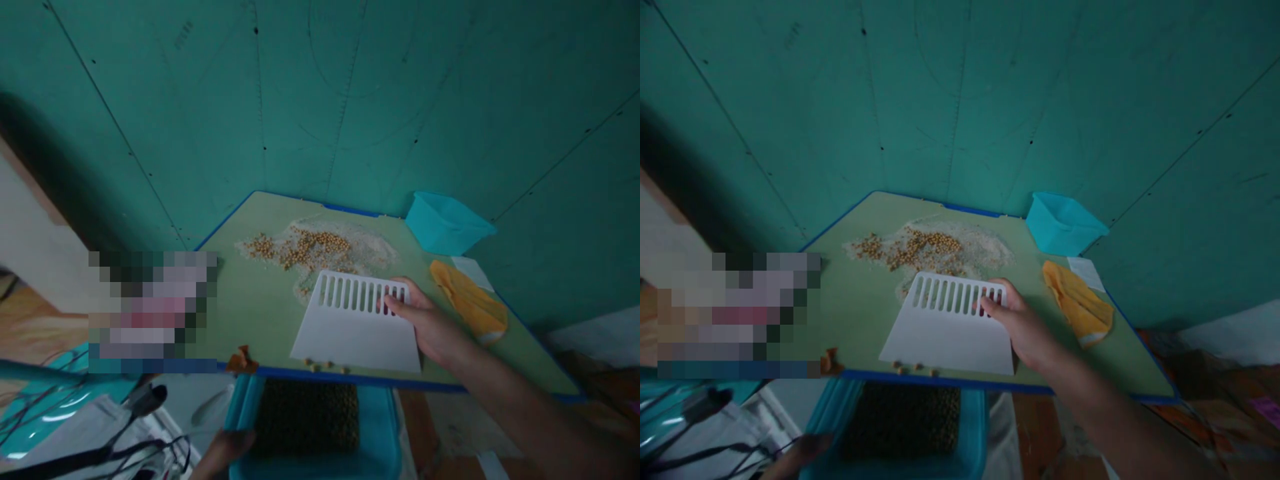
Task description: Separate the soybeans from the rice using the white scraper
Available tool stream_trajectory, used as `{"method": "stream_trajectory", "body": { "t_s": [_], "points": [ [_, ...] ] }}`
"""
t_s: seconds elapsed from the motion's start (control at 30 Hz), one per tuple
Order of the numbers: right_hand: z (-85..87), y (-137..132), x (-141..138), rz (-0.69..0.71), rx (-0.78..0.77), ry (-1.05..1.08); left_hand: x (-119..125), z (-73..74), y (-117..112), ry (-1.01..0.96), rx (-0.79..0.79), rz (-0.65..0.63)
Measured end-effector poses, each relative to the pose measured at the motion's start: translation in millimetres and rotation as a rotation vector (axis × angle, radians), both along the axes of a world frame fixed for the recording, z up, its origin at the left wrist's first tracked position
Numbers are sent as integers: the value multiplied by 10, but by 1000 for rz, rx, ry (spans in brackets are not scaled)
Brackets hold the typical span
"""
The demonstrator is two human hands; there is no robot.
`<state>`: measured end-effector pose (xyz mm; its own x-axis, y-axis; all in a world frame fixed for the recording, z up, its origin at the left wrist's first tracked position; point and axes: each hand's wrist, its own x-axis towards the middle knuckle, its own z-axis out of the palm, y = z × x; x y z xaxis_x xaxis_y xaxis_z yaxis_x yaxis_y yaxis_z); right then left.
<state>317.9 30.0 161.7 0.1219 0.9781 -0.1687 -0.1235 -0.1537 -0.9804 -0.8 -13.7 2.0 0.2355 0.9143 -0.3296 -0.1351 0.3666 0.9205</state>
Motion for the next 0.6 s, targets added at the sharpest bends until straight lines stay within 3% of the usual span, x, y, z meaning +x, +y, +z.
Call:
{"method": "stream_trajectory", "body": {
  "t_s": [0.2,0.37,0.5,0.6],
  "points": [
    [6,-71,-34,-22,-24,-29,200,136,-140,-187,-244,149],
    [29,-96,-50,-19,-17,-48,314,464,-222,-389,-514,131],
    [21,-120,-19,-24,2,-67,349,722,-269,-441,-485,140],
    [14,-197,37,0,58,-162,380,787,-278,-461,-467,83]
  ]
}}
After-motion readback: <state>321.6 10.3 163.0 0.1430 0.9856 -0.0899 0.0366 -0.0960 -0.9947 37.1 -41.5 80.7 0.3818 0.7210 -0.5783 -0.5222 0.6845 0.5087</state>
